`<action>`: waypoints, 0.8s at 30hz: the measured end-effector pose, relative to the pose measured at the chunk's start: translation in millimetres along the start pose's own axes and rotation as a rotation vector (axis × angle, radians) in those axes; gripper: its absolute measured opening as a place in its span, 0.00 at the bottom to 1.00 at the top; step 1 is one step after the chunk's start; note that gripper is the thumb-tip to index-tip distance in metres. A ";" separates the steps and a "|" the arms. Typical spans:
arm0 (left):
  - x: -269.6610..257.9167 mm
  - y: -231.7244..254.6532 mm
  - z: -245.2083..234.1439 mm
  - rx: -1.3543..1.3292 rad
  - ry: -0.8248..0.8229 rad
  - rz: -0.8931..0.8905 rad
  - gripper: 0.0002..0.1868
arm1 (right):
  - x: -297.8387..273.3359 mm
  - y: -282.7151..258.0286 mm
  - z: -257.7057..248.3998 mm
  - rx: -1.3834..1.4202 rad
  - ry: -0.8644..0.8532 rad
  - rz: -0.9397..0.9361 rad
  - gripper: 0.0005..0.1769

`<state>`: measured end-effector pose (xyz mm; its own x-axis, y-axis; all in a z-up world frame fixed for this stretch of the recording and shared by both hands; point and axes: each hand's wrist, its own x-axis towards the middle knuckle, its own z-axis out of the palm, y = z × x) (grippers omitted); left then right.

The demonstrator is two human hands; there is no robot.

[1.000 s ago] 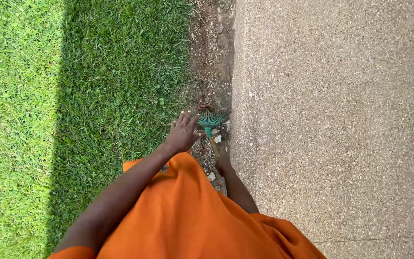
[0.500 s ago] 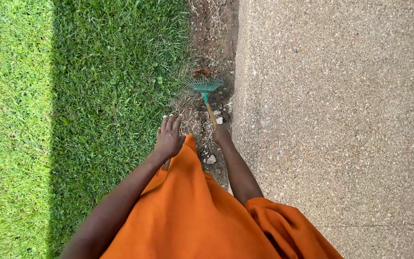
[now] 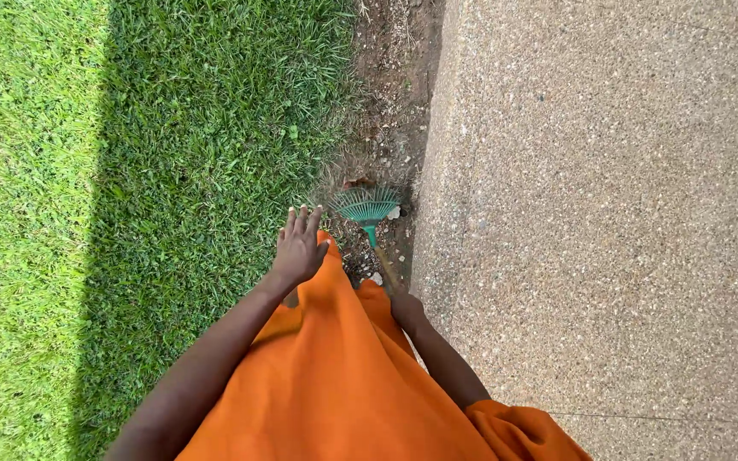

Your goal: Raking grass clippings and debris from the edge of a lawn into a pile and then into a dustpan for disposal.

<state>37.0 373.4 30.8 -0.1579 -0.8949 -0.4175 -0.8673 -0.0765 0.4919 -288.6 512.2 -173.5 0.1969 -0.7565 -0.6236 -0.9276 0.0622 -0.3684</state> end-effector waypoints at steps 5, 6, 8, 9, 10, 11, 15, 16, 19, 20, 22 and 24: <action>4.0 10.2 2.0 0.013 -0.023 0.020 0.42 | -30.9 3.2 -49.5 -0.074 -0.146 0.153 0.20; 4.0 9.5 7.7 0.012 -0.022 0.018 0.42 | -29.0 -3.9 -72.1 0.013 -0.138 0.175 0.19; 3.8 13.0 11.4 0.013 -0.026 0.016 0.42 | -18.2 -15.4 -107.8 0.103 -0.134 0.201 0.21; 3.4 17.4 9.4 0.011 -0.035 0.020 0.42 | -9.8 -19.3 -121.1 0.095 -0.120 0.251 0.20; 3.6 22.3 8.1 0.008 -0.043 0.023 0.42 | -0.7 -22.1 -135.0 0.085 -0.105 0.301 0.19; 6.9 24.9 7.7 0.008 -0.046 0.023 0.42 | 19.0 -14.9 -134.7 0.086 -0.107 0.303 0.19; 24.4 37.8 4.5 0.025 -0.074 0.040 0.41 | 98.5 3.7 -137.7 0.021 0.019 0.300 0.16; 28.5 40.8 3.9 0.032 -0.070 0.051 0.41 | 119.4 5.3 -138.6 0.043 0.038 0.336 0.15; 40.0 50.1 13.5 0.032 -0.073 0.084 0.42 | 147.0 2.9 -138.4 0.079 0.034 0.351 0.17; 39.7 51.1 16.2 0.035 -0.074 0.083 0.42 | 146.8 -4.1 -136.3 0.082 0.032 0.350 0.17; 37.3 54.5 23.4 0.025 -0.049 0.113 0.43 | 142.6 -15.7 -131.7 0.203 -0.056 0.416 0.18; 30.2 53.1 31.4 0.007 -0.047 0.116 0.43 | 139.2 1.2 -94.8 0.247 -0.072 0.416 0.17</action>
<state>-28.6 356.1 20.3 -0.2794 -0.8758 -0.3937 -0.8451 0.0297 0.5338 -292.4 345.3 -195.3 -0.1450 -0.5881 -0.7957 -0.8312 0.5087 -0.2246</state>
